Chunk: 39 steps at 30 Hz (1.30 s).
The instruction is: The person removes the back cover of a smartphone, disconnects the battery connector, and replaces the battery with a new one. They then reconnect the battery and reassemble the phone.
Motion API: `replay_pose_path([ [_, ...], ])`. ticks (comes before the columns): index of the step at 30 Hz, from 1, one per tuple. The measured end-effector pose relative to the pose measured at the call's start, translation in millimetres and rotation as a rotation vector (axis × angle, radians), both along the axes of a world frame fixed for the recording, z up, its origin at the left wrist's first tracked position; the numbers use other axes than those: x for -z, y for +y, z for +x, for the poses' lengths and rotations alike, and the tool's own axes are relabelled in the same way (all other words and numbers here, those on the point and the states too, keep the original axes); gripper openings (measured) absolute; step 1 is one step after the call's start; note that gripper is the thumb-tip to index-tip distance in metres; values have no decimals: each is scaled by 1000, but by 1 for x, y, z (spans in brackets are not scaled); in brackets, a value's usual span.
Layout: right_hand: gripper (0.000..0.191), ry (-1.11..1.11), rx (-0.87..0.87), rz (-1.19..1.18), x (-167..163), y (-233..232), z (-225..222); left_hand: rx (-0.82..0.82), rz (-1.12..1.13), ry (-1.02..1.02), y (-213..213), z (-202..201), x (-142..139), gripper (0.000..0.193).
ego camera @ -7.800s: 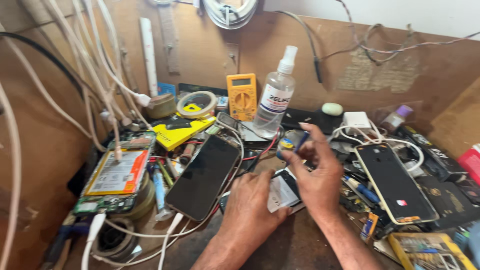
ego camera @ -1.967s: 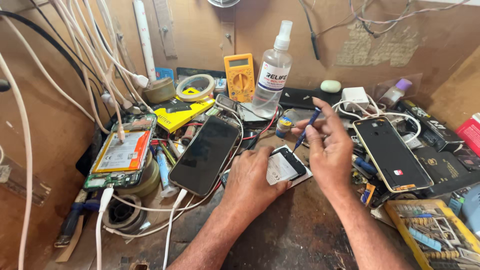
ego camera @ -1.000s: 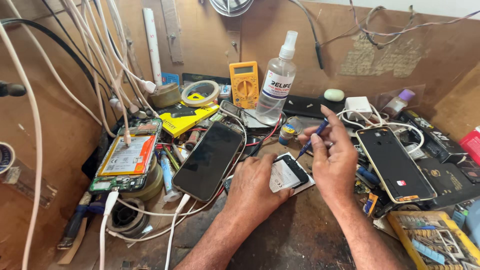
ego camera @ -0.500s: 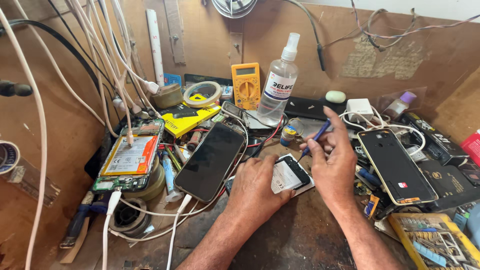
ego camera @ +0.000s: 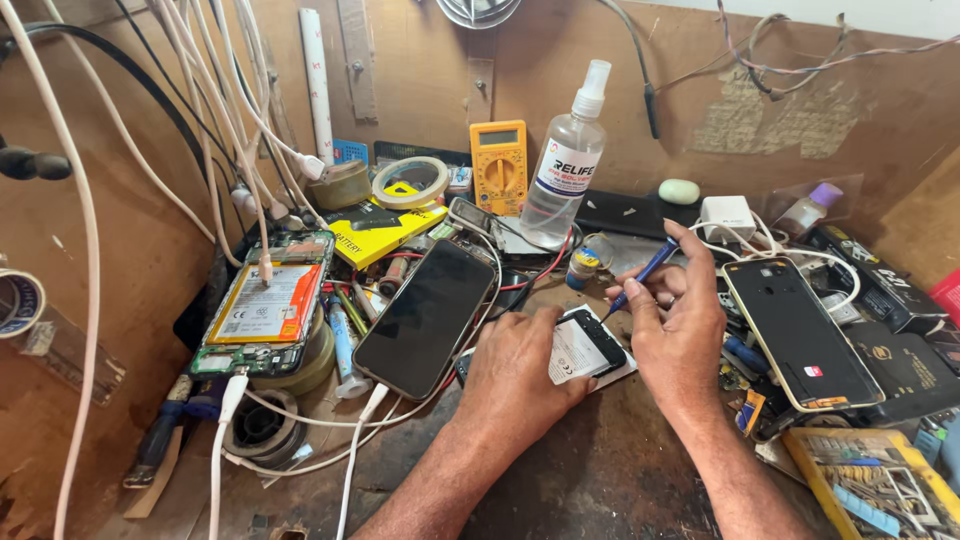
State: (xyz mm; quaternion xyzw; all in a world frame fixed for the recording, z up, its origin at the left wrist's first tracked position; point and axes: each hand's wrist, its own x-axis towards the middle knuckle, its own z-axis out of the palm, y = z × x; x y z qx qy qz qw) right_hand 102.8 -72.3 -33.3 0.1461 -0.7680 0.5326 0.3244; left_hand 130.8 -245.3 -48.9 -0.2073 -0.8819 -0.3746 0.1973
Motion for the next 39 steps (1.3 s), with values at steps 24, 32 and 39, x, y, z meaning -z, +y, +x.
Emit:
replay_pose_path([
  [24, 57, 40, 158, 113, -9, -5, 9, 7, 12, 11, 1, 1, 0, 72],
  [32, 66, -11, -29, -4, -5, 4, 2, 4, 3, -6, 1, 2, -2, 72],
  [39, 62, 69, 31, 35, -2, 4, 4, 6, 6, -1, 1, 2, -2, 73],
])
